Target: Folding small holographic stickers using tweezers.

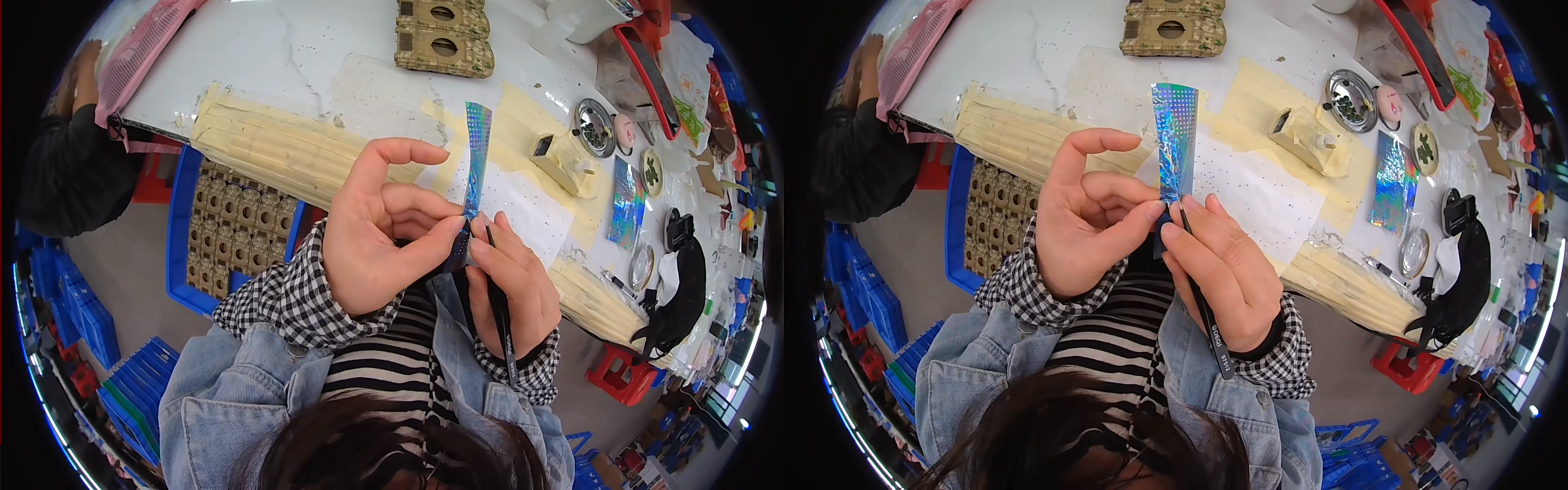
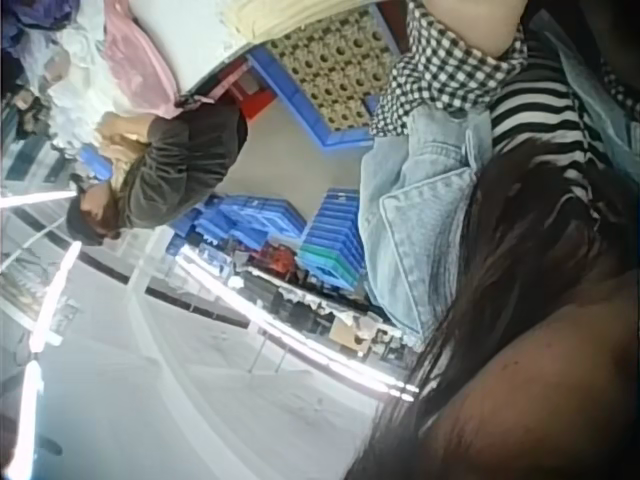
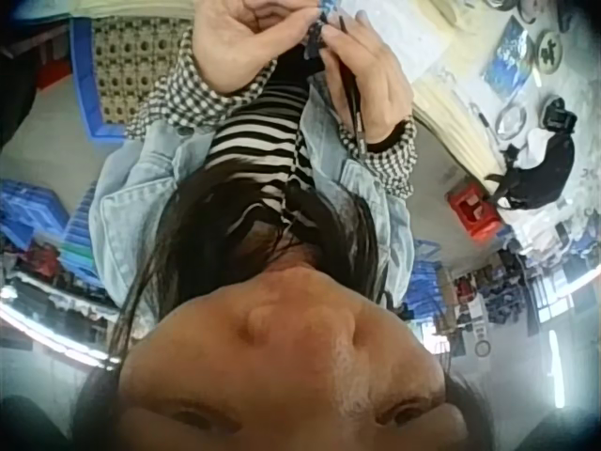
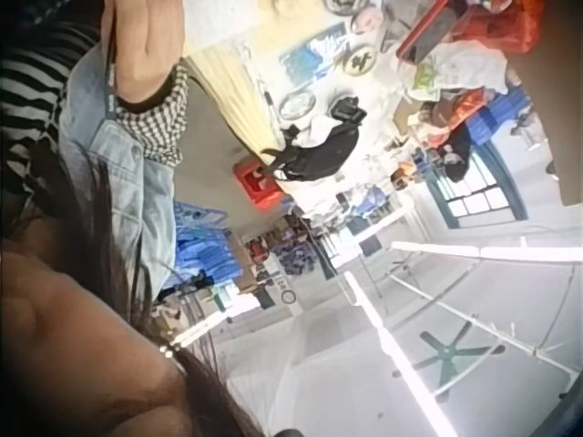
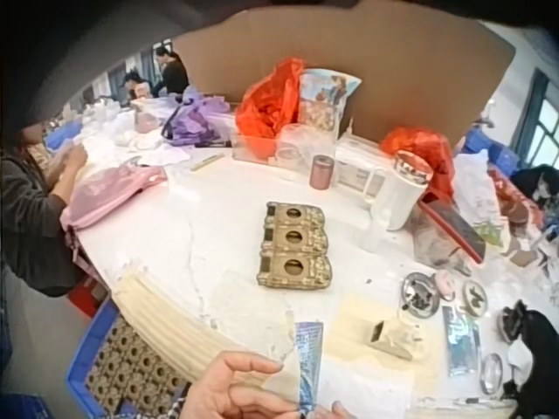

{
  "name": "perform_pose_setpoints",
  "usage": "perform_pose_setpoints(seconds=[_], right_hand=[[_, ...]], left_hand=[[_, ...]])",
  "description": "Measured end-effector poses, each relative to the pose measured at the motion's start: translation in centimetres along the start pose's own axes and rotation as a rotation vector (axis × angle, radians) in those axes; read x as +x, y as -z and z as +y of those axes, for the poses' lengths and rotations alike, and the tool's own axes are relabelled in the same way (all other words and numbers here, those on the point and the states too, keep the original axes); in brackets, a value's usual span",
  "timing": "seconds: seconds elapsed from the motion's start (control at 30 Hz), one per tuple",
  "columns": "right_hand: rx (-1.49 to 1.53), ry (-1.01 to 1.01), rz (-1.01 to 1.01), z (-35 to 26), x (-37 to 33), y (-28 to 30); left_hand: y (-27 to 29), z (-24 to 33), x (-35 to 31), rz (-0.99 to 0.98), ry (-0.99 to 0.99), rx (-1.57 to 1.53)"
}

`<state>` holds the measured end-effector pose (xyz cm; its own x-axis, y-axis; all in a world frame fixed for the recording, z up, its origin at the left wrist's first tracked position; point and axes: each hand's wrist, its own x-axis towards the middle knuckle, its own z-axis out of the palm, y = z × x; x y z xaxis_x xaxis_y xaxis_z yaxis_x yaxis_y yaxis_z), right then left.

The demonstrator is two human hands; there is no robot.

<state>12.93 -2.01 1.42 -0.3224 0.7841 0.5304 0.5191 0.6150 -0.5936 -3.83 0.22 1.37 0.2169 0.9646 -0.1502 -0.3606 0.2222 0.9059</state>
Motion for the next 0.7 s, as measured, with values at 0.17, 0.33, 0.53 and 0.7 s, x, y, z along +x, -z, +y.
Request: perform_pose_setpoints(seconds=[0.17, 0.33, 0.53, 0.7], right_hand=[[-0.001, 0.003, 0.006, 0.09, 0.03, -0.12], [-0.006, -0.01, -0.007, -0.2, 0.15, 0.09], [-0.007, -0.026, -0.003, -0.43, 0.04, 0.15], [-0.009, -0.036, 0.0, -0.43, -0.04, 0.12]], left_hand=[[0.01, -0.07, -0.05, 0.0, 0.0, 0.011], [0.01, -0.15, -0.01, 0.004, 0.011, -0.03], [0.14, -0.16, 0.0, -0.001, 0.019, -0.033], [-0.08, -0.27, -0.14, 0.006, -0.018, 0.015]])
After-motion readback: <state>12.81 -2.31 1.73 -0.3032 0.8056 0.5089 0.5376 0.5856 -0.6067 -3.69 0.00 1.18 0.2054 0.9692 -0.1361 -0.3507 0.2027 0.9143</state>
